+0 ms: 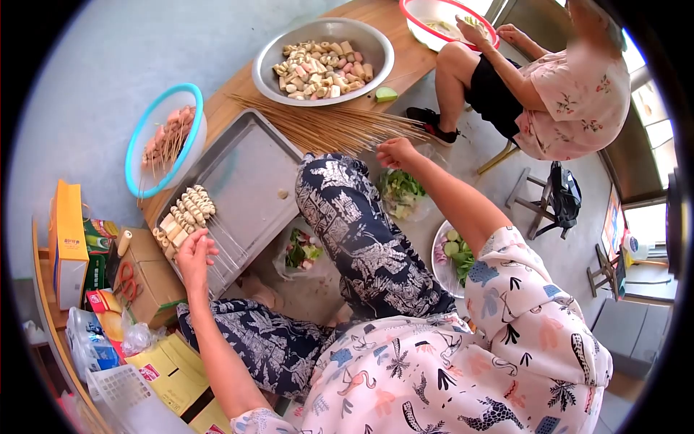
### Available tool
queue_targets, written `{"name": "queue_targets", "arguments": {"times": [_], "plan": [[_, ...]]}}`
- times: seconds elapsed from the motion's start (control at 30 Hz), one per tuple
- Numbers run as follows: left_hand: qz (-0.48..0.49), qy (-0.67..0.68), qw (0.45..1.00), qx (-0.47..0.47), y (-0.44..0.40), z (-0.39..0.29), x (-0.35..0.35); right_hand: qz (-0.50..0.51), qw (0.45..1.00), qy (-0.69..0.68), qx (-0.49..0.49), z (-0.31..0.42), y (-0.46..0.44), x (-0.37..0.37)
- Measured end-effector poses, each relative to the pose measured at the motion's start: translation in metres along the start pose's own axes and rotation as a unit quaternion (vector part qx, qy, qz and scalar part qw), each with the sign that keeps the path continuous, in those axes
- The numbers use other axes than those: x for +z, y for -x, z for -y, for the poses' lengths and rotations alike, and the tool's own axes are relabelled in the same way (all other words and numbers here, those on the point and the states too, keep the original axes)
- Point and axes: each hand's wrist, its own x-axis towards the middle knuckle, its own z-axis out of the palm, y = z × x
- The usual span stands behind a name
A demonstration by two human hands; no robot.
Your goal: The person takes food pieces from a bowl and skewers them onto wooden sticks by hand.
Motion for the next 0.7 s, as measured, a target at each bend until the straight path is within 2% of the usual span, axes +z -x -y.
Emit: {"name": "queue_targets", "arguments": {"times": [0.1,0.33,0.4,0.47,0.53,0.57,0.63,0.7], "plan": [[0.004,-0.006,1.000,0.003,0.001,-0.001,0.001,0.012,0.999,-0.029,-0.024,-0.011,-0.012,-0.002],[0.013,0.009,1.000,0.012,0.006,-0.009,0.005,-0.001,1.000,-0.019,-0.011,-0.007,0.019,-0.017],[0.017,0.023,0.999,0.018,0.008,-0.010,0.006,0.101,0.992,-0.063,0.033,-0.003,0.031,-0.027],[0.017,0.027,0.999,0.021,0.011,-0.014,0.005,0.128,0.988,-0.057,0.062,0.020,0.074,-0.025],[0.013,0.030,0.999,0.025,0.012,-0.015,0.006,0.232,0.946,-0.206,0.089,0.034,0.108,-0.021],[0.017,0.036,0.999,0.032,0.012,-0.015,0.005,0.238,0.946,-0.201,0.089,0.044,0.130,-0.013],[0.016,0.046,0.998,0.045,0.012,-0.015,0.005,0.319,0.917,-0.234,0.054,0.067,0.176,0.003],[0.017,0.057,0.997,0.047,0.012,-0.017,0.004,0.363,0.910,-0.197,0.027,0.082,0.206,0.026]]}}
